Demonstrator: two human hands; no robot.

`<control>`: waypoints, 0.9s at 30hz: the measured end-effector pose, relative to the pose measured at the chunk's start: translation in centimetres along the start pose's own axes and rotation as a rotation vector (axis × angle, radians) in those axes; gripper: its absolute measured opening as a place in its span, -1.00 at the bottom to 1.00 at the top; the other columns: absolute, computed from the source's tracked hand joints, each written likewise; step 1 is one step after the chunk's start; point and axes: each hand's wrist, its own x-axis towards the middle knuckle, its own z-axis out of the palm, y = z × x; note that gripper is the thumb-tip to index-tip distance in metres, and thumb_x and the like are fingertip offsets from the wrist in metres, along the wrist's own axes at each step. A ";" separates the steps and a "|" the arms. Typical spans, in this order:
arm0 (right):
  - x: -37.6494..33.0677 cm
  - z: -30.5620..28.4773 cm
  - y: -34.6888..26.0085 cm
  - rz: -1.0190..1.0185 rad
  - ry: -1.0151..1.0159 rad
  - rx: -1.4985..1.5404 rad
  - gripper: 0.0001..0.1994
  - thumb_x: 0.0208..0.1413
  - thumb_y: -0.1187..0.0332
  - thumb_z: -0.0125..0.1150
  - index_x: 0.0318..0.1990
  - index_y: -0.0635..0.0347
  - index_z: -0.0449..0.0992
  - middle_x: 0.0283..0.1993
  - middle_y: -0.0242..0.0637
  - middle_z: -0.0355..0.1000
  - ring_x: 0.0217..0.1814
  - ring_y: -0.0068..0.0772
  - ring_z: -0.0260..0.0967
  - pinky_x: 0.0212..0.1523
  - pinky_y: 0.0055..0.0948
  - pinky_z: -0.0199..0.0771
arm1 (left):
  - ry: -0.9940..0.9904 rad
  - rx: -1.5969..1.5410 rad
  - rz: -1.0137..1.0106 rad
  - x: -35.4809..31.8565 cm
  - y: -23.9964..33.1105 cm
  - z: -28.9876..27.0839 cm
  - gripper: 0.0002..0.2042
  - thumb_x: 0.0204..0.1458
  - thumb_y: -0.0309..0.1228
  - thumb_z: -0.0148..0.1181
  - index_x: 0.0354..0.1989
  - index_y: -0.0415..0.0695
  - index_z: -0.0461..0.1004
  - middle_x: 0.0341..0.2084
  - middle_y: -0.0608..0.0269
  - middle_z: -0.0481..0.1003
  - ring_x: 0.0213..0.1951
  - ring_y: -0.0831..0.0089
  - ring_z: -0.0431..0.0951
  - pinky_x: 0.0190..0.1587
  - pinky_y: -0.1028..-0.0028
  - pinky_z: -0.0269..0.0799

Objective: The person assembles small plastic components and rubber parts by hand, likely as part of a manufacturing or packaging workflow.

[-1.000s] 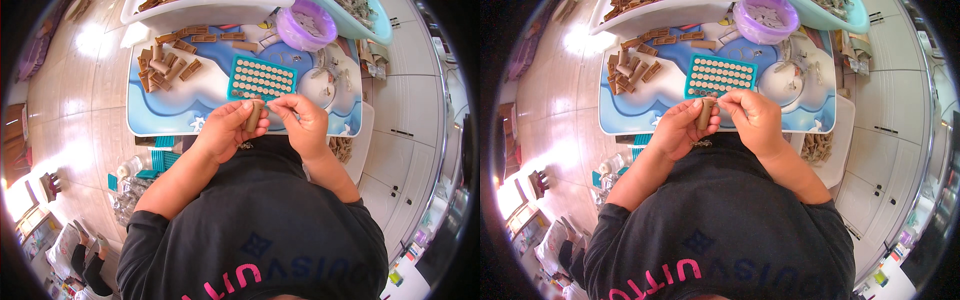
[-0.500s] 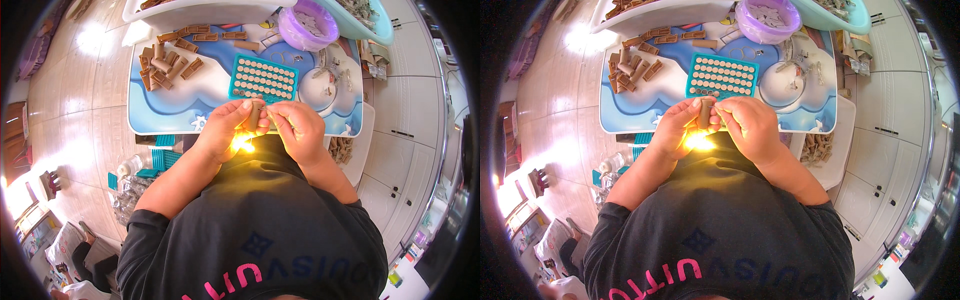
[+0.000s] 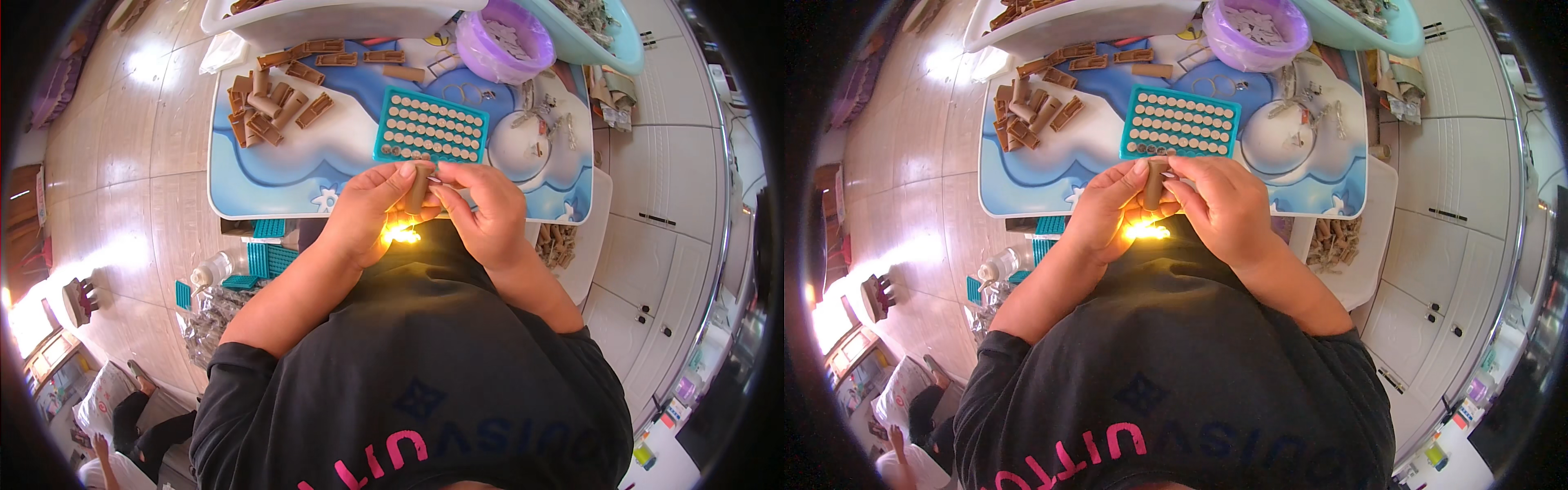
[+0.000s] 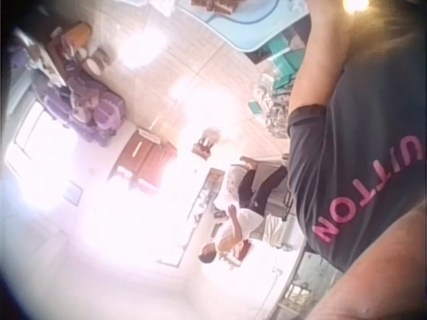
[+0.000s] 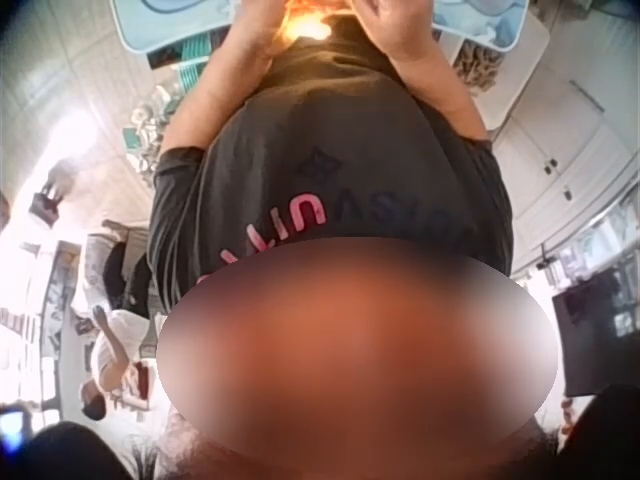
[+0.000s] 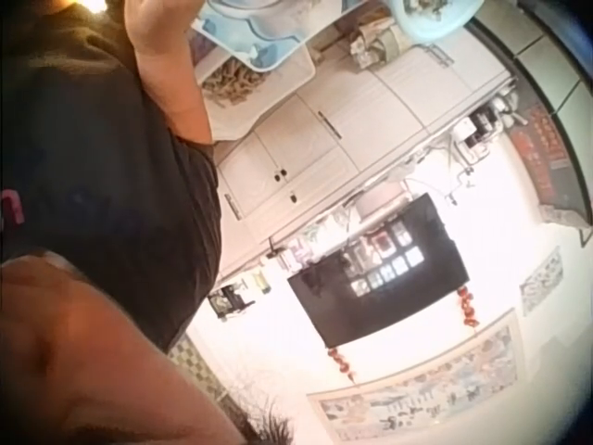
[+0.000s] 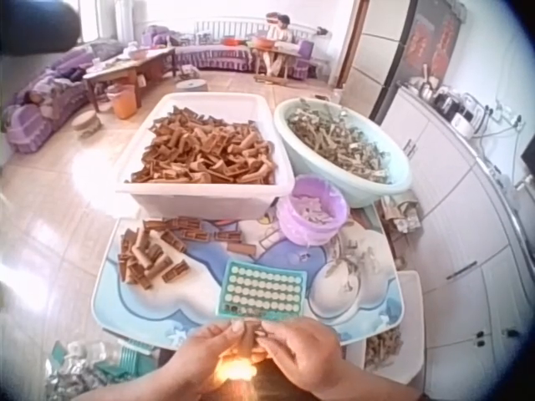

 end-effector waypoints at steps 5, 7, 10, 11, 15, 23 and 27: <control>-0.1 -0.2 0.3 -0.070 -0.015 -0.030 -0.81 -0.20 0.58 0.25 -0.36 0.22 0.46 -0.37 -0.26 0.47 -0.37 -0.22 0.44 -0.40 -0.36 0.44 | 0.012 -0.005 -0.012 -0.1 0.1 0.2 -0.67 0.17 -0.26 -0.01 -0.06 -0.30 0.37 -0.32 0.16 0.50 -0.25 0.42 0.53 -0.16 0.46 0.46; 0.0 -0.2 0.2 -0.100 -0.028 -0.064 -0.80 -0.22 0.59 0.25 -0.36 0.22 0.45 -0.38 -0.26 0.47 -0.37 -0.22 0.44 -0.40 -0.36 0.44 | -0.065 0.025 0.024 0.1 -0.1 -0.2 -0.67 0.18 -0.27 -0.03 -0.06 -0.30 0.37 -0.26 0.17 0.48 -0.25 0.46 0.53 -0.12 0.47 0.48; 0.0 -0.1 0.3 -0.097 -0.025 -0.065 -0.81 -0.23 0.59 0.24 -0.38 0.22 0.45 -0.39 -0.26 0.46 -0.38 -0.22 0.43 -0.41 -0.36 0.43 | 0.029 0.030 -0.021 -0.2 0.1 0.4 -0.69 0.18 -0.28 -0.02 -0.07 -0.29 0.39 -0.29 0.21 0.48 -0.28 0.49 0.52 -0.11 0.49 0.48; 0.1 -0.1 0.3 -0.096 -0.025 -0.064 -0.81 -0.23 0.59 0.24 -0.38 0.22 0.45 -0.39 -0.26 0.46 -0.38 -0.22 0.43 -0.41 -0.36 0.43 | 0.023 0.037 -0.016 -0.2 0.0 0.4 -0.69 0.18 -0.28 -0.02 -0.07 -0.29 0.38 -0.28 0.22 0.48 -0.28 0.49 0.52 -0.12 0.49 0.48; 0.2 0.0 0.4 -0.116 -0.042 -0.096 -0.83 -0.22 0.59 0.24 -0.40 0.21 0.43 -0.41 -0.25 0.45 -0.40 -0.21 0.42 -0.42 -0.36 0.43 | 0.030 0.089 -0.020 0.0 -0.2 0.5 -0.68 0.18 -0.27 -0.02 -0.04 -0.27 0.38 -0.28 0.25 0.47 -0.28 0.50 0.52 -0.12 0.49 0.49; 0.1 -0.8 0.1 0.328 -0.148 0.351 -0.84 -0.10 0.49 0.29 -0.34 0.27 0.46 -0.43 -0.29 0.44 -0.45 -0.43 0.41 -0.43 -0.47 0.40 | -0.049 0.068 -0.026 -0.4 0.0 -0.1 -0.66 0.18 -0.23 -0.03 0.03 -0.18 0.38 -0.30 0.37 0.45 -0.38 0.61 0.43 -0.20 0.54 0.46; 0.3 -1.0 0.9 0.356 -0.233 0.454 -0.74 -0.07 0.44 0.30 -0.18 0.30 0.48 -0.40 -0.29 0.43 -0.40 -0.50 0.39 -0.37 -0.56 0.38 | -0.047 0.221 -0.027 -0.7 -0.1 0.2 -0.65 0.20 -0.22 -0.06 0.05 -0.18 0.35 -0.28 0.37 0.45 -0.35 0.61 0.43 -0.19 0.59 0.42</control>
